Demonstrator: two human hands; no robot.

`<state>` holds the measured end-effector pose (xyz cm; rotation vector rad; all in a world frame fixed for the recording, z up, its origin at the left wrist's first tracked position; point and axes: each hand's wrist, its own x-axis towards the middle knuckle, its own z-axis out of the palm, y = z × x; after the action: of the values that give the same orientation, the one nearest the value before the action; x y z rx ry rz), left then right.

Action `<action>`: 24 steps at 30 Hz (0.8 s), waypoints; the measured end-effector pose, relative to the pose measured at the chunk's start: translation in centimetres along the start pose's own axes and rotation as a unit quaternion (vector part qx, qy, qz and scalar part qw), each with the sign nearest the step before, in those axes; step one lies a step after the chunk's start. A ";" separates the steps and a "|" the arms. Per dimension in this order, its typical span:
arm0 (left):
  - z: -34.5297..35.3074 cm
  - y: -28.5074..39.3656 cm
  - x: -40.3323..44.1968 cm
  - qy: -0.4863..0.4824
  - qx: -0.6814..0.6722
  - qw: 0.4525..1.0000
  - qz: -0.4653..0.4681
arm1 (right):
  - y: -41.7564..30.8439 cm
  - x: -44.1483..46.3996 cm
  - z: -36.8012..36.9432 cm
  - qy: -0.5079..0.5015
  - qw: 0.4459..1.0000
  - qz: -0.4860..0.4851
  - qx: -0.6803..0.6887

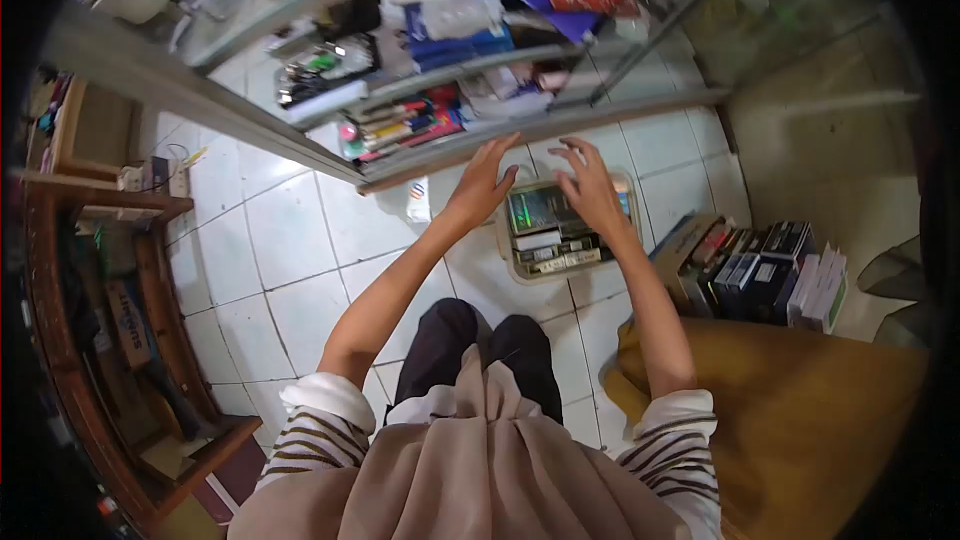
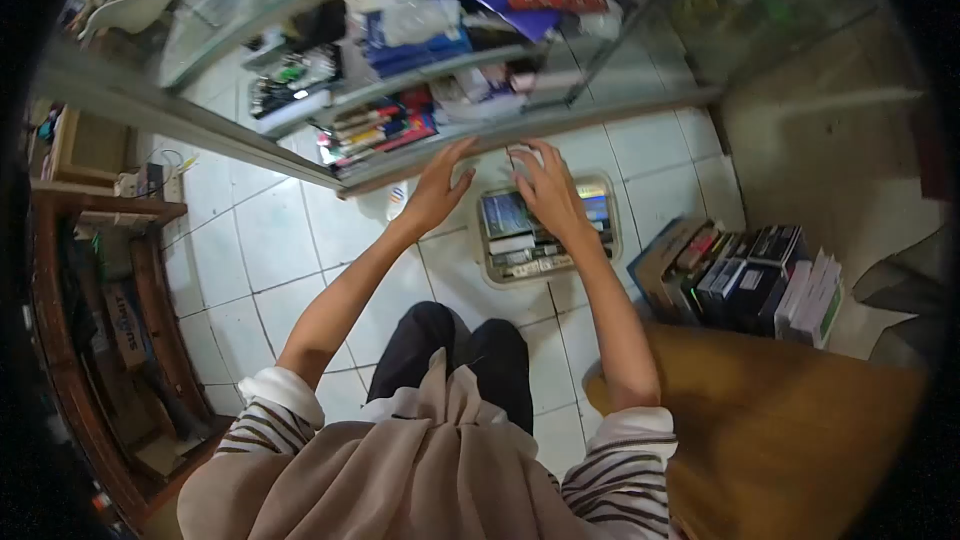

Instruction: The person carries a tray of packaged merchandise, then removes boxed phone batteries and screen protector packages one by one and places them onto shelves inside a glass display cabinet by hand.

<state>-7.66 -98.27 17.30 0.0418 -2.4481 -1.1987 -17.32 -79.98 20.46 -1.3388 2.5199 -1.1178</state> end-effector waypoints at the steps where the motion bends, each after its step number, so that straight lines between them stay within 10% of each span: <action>1: 2.5 -1.4 -1.7 -0.071 -0.017 0.996 -0.051 | 2.2 -2.8 1.0 -0.048 0.998 0.028 -0.014; 6: 11.7 -4.3 -8.8 -0.077 0.030 0.959 -0.270 | 9.9 -11.8 7.7 -0.067 0.979 0.175 -0.086; 17: 17.8 -2.5 -11.1 -0.017 0.120 0.941 -0.317 | 13.0 -10.3 12.3 0.059 0.968 0.229 -0.078; 24: 16.9 -2.2 -10.2 0.110 -0.044 0.922 -0.369 | 11.3 -9.8 9.2 0.147 0.957 0.244 0.063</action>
<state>-5.01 -84.86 2.87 1.0935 -2.2187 -1.4832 -15.52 -73.86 4.11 -0.4975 2.6940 -1.4008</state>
